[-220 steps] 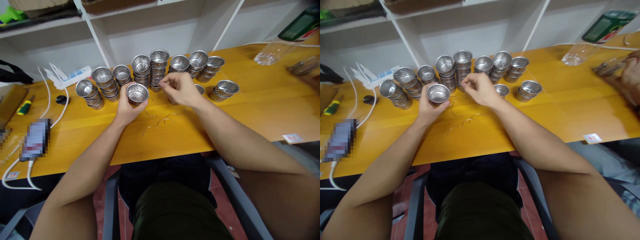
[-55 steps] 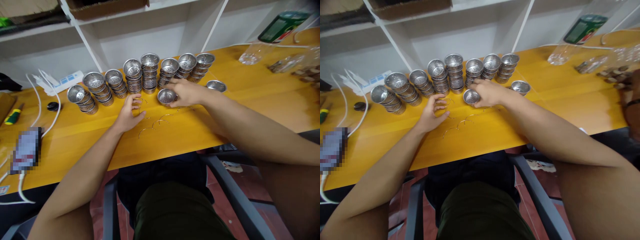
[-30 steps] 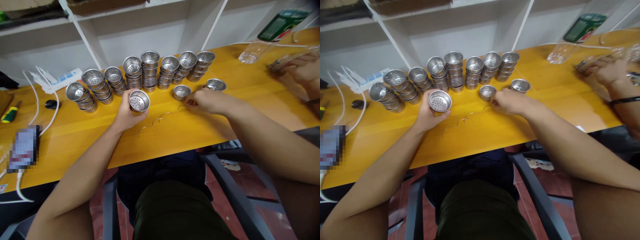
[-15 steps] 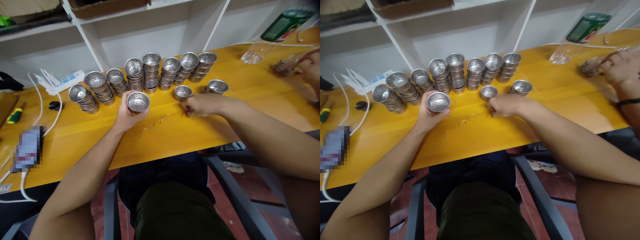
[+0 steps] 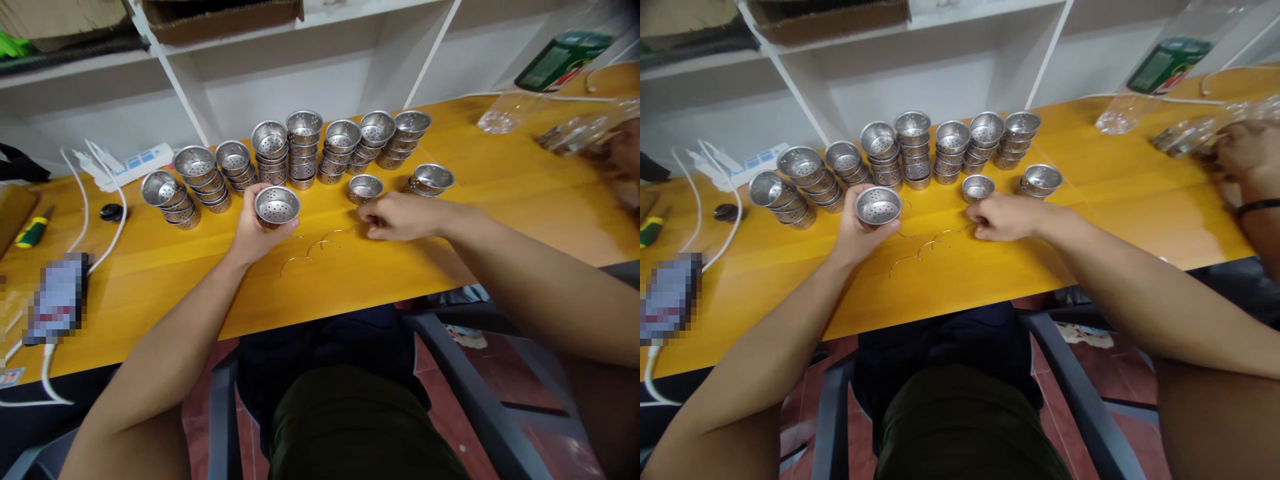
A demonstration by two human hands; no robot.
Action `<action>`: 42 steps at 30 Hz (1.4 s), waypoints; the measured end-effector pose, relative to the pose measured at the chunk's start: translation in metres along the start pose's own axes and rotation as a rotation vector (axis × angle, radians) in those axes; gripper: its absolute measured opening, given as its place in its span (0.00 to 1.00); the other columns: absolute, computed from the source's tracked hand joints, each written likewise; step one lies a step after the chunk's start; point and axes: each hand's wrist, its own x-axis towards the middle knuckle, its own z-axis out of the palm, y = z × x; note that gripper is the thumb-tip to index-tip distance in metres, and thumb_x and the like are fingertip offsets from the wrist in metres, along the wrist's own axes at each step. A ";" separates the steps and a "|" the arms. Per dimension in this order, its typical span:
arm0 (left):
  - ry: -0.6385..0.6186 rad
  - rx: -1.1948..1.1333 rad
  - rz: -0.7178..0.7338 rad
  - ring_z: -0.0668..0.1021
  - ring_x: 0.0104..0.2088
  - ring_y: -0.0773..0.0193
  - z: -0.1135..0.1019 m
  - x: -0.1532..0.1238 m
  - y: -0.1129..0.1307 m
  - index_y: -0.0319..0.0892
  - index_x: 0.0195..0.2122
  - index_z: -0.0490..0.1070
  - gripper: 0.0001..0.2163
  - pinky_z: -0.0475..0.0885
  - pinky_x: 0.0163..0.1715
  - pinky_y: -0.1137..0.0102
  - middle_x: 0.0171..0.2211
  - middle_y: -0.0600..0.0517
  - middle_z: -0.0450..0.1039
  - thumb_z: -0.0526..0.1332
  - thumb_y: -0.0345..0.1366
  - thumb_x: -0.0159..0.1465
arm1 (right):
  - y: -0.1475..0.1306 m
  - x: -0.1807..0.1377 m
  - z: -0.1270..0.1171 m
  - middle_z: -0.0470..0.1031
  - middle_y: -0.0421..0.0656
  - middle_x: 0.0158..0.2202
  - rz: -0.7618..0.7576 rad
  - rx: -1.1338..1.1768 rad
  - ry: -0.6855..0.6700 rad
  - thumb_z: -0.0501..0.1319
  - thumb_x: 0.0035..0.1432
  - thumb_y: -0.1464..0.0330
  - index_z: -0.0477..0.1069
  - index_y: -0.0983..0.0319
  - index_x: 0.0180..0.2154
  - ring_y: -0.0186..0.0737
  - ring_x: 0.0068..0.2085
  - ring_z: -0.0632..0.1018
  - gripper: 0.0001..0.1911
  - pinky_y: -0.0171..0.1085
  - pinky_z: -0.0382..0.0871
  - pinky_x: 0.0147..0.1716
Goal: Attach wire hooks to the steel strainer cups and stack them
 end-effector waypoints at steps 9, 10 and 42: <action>0.029 -0.005 0.013 0.89 0.54 0.57 0.004 0.001 -0.001 0.54 0.69 0.64 0.45 0.87 0.57 0.60 0.60 0.49 0.79 0.87 0.67 0.65 | -0.036 0.027 -0.020 0.80 0.36 0.33 -0.368 0.817 0.389 0.79 0.67 0.67 0.84 0.58 0.52 0.33 0.27 0.75 0.14 0.37 0.69 0.26; 0.033 -0.011 0.007 0.89 0.54 0.57 0.004 0.001 -0.002 0.54 0.69 0.64 0.45 0.87 0.57 0.60 0.60 0.49 0.79 0.87 0.67 0.65 | -0.044 0.035 -0.022 0.80 0.37 0.32 -0.384 0.851 0.414 0.81 0.70 0.64 0.85 0.58 0.50 0.33 0.26 0.75 0.12 0.37 0.70 0.25; 0.027 0.014 -0.019 0.87 0.55 0.55 0.007 0.003 0.001 0.53 0.67 0.63 0.46 0.85 0.54 0.62 0.60 0.48 0.78 0.85 0.72 0.65 | -0.100 0.098 0.007 0.78 0.43 0.37 -0.233 0.558 0.609 0.67 0.76 0.68 0.86 0.59 0.51 0.46 0.41 0.76 0.09 0.44 0.71 0.45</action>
